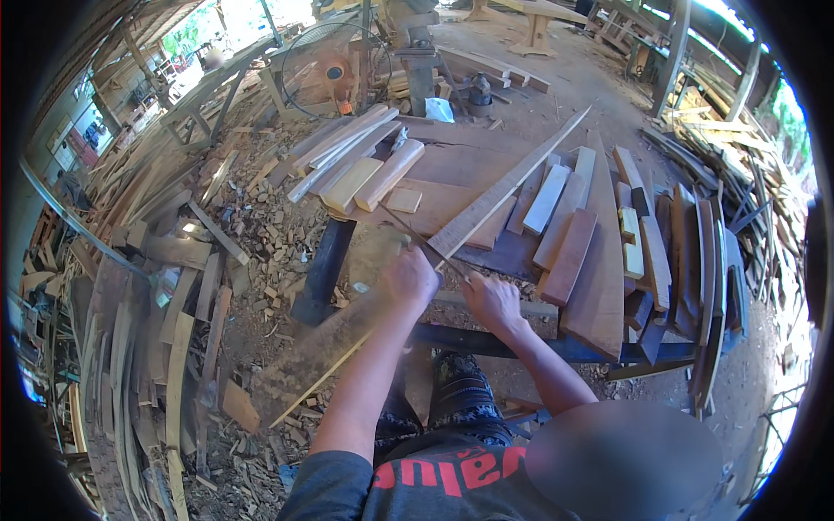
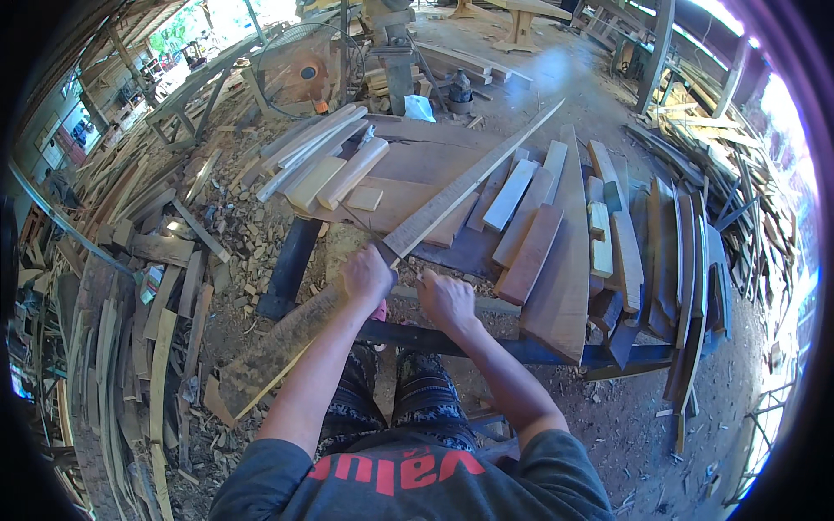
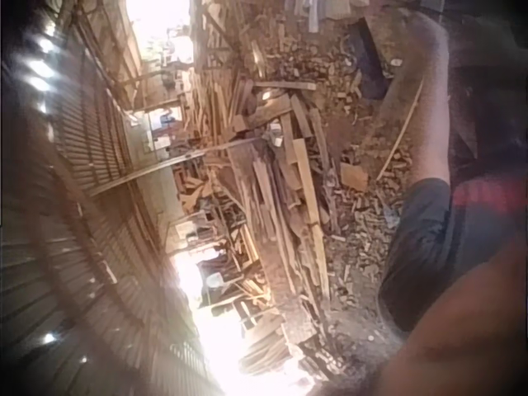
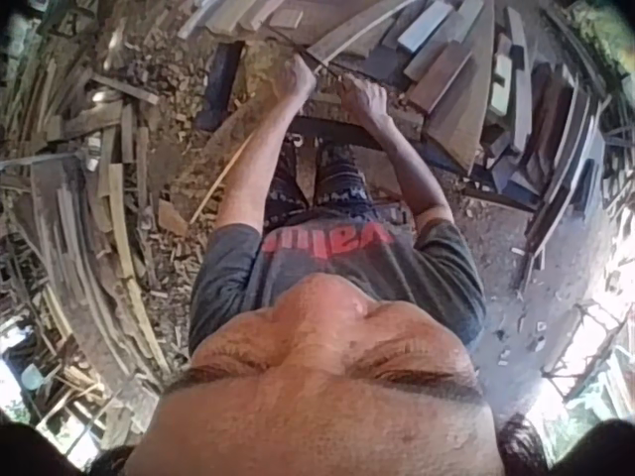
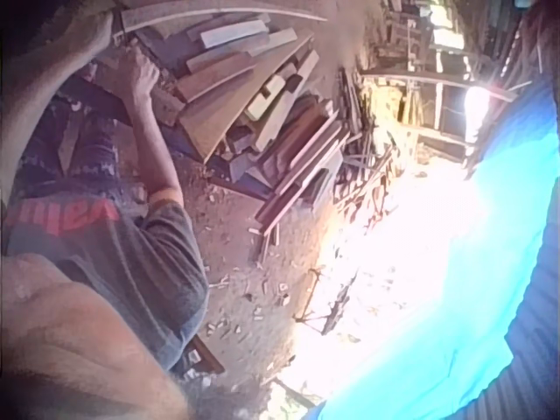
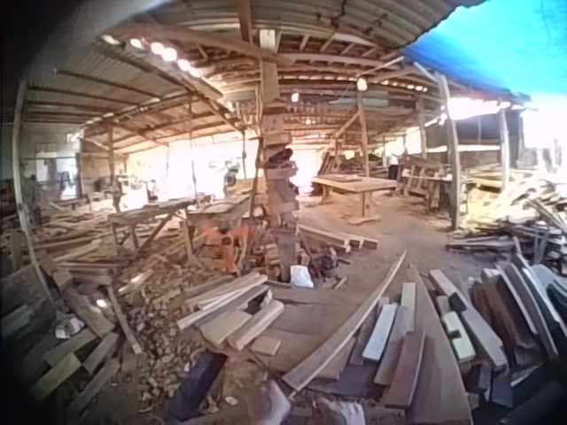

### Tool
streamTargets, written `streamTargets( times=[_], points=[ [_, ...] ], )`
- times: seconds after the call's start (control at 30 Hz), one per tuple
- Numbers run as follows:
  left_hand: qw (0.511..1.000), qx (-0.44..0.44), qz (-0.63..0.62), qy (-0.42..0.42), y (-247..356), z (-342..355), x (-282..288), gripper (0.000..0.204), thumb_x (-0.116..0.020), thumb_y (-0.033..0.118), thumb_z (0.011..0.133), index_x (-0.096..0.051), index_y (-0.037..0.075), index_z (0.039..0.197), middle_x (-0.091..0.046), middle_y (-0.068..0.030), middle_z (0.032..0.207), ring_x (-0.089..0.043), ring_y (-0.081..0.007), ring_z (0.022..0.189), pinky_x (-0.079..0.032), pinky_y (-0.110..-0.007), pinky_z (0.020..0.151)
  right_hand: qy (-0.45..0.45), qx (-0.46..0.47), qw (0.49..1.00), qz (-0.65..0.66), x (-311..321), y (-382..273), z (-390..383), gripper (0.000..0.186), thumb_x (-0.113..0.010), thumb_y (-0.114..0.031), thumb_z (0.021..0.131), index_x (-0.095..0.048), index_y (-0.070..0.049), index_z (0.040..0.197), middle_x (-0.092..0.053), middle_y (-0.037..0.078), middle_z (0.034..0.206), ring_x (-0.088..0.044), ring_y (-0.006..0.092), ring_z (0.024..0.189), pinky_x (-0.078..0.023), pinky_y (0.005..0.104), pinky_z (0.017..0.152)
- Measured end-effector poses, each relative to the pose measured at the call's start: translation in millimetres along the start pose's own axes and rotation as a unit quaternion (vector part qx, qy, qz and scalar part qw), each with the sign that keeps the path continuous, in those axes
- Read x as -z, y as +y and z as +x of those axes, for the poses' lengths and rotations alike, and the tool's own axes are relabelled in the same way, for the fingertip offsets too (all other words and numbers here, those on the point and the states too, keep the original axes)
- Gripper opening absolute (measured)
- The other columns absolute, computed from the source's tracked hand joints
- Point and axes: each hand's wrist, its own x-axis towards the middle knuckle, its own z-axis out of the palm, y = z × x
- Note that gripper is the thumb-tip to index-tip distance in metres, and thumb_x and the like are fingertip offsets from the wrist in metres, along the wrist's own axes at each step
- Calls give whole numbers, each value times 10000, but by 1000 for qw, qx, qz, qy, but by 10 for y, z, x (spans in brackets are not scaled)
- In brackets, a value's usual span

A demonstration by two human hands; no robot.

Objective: The person holds a wooden board on a workbench and cuts it with a wire saw.

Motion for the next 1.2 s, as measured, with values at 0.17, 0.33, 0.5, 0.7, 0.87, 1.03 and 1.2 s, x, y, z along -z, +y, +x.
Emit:
streamTargets(
  times=[0.17, 0.33, 0.5, 0.7, 0.87, 1.03, 1.2],
  points=[
    [1000, -5, -18, -5, 19, 10, 38, 323, -763, 234, 699, -644, 46, 933, -706, -156, 870, -687, -314, 896, -542, -443, 779, 3, 18, 999, 33, -133, -74, 230, 295, -532, -341, 944, -585, -71, 837, -660, 207, 744, -653, 408, 726, -488, 530, 655],
    [1000, 0, -4, 18, 20, -12, -5, 338, -750, 233, 708, -634, 37, 958, -697, -167, 901, -684, -316, 913, -546, -441, 778, -23, -6, 1000, 1, -6, 119, -175, 294, -519, -339, 944, -584, -75, 834, -655, 191, 691, -663, 386, 669, -500, 529, 630],
    [1000, 2, -15, 1, 38, 4, 40, 328, -740, 218, 713, -628, 34, 960, -693, -169, 912, -685, -307, 917, -545, -441, 778, -15, -5, 1000, 2, 25, 128, -179, 286, -524, -334, 941, -588, -78, 831, -655, 184, 684, -661, 386, 653, -504, 521, 620],
    [1000, 5, -8, -24, 55, 3, 119, 319, -722, 210, 721, -624, 35, 969, -698, -160, 912, -689, -309, 906, -541, -446, 780, 35, 22, 999, 25, -157, -53, 171, 306, -508, -342, 946, -586, -68, 834, -664, 191, 717, -670, 379, 684, -510, 512, 641],
    [1000, 12, 6, -17, 8, -13, 30, 321, -719, 211, 725, -628, 37, 978, -699, -161, 921, -684, -321, 920, -533, -454, 792, -17, -9, 1000, 5, -3, 52, -133, 277, -534, -327, 936, -578, -76, 827, -659, 197, 706, -668, 384, 683, -507, 512, 635],
    [1000, 8, -16, -16, 91, -30, 144, 329, -721, 222, 730, -634, 36, 988, -697, -174, 934, -673, -312, 962, -525, -448, 820, -35, -19, 999, 0, 102, 174, -309, 274, -528, -327, 940, -580, -79, 836, -658, 197, 704, -666, 389, 686, -506, 514, 637],
    [999, 18, -21, -37, 41, 7, 105, 339, -730, 238, 727, -637, 38, 984, -701, -170, 942, -682, -312, 949, -525, -451, 817, 4, 2, 1000, -1, -93, -45, 104, 273, -521, -321, 940, -591, -73, 852, -663, 189, 710, -667, 387, 696, -503, 520, 654]
  ],
)
